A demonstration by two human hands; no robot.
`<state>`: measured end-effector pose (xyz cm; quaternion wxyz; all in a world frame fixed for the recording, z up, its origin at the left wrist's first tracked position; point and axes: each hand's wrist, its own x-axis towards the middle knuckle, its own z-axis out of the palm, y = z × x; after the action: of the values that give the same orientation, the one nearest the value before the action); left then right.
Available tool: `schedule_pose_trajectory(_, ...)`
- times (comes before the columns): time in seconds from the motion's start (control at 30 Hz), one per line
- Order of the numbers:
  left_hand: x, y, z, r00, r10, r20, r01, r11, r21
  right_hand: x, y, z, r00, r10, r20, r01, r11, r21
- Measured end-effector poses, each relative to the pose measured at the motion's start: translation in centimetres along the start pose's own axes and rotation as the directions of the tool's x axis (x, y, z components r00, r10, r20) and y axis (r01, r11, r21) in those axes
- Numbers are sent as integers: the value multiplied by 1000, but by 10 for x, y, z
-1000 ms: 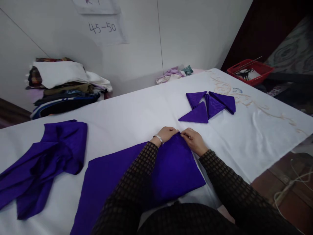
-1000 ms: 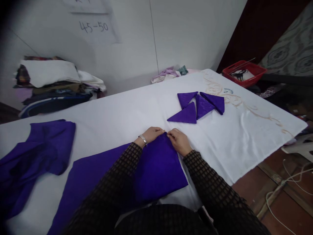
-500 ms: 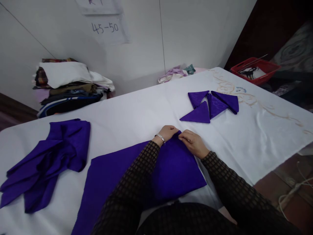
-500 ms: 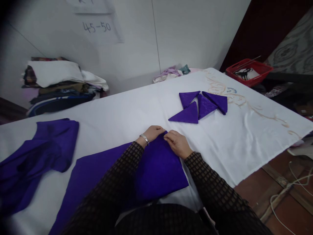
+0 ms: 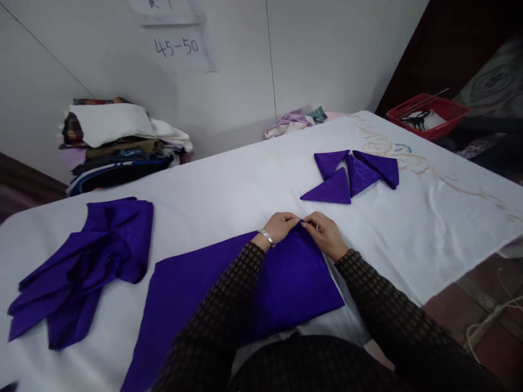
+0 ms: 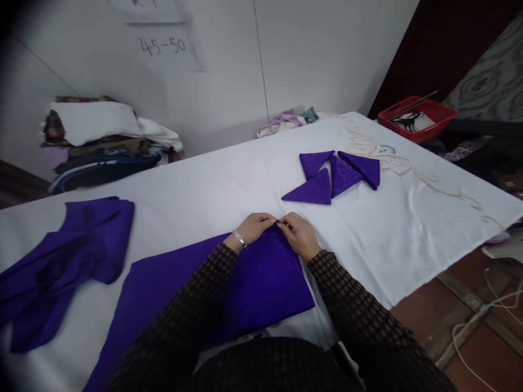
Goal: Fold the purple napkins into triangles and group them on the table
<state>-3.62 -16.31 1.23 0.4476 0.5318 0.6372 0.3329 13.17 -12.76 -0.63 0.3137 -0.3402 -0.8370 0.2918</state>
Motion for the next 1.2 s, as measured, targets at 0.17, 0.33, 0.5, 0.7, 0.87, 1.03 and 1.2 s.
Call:
schedule_pose_trajectory(0.17, -6, 3, 0, 1000, 29, 13, -28, 999, -39, 0, 2, 0, 999, 6, -31, -6, 1000, 9)
schedule_pose_trajectory(0.33, -5, 1, 1, 995, 95, -24, -95, 995, -8, 1, 8, 3, 996, 44, -80, -37, 995, 94)
schedule_pose_trajectory(0.5, -3, -1, 1, 985, 172, -34, -166, 978, 124, 1, 11, 5, 992, 112, -52, -96, 966, 239)
schedule_pose_trajectory(0.7, -5, -2, 1, 979, 199, -50, -181, 952, 247, 1, 10, 5, 968, 252, -12, -231, 906, 355)
schedule_pose_trajectory(0.87, -14, -18, -22, 980, 185, -74, -122, 852, 509, 2, 19, 7, 954, 288, -77, -239, 894, 380)
schedule_pose_trajectory(1.03, -40, -58, -73, 954, 75, -289, 116, 798, 592, 4, 28, 10, 942, 323, -89, -258, 869, 423)
schedule_pose_trajectory(1.2, -84, -83, -94, 876, 205, -436, 162, 727, 668, 4, 36, 12, 927, 364, -88, -296, 857, 422)
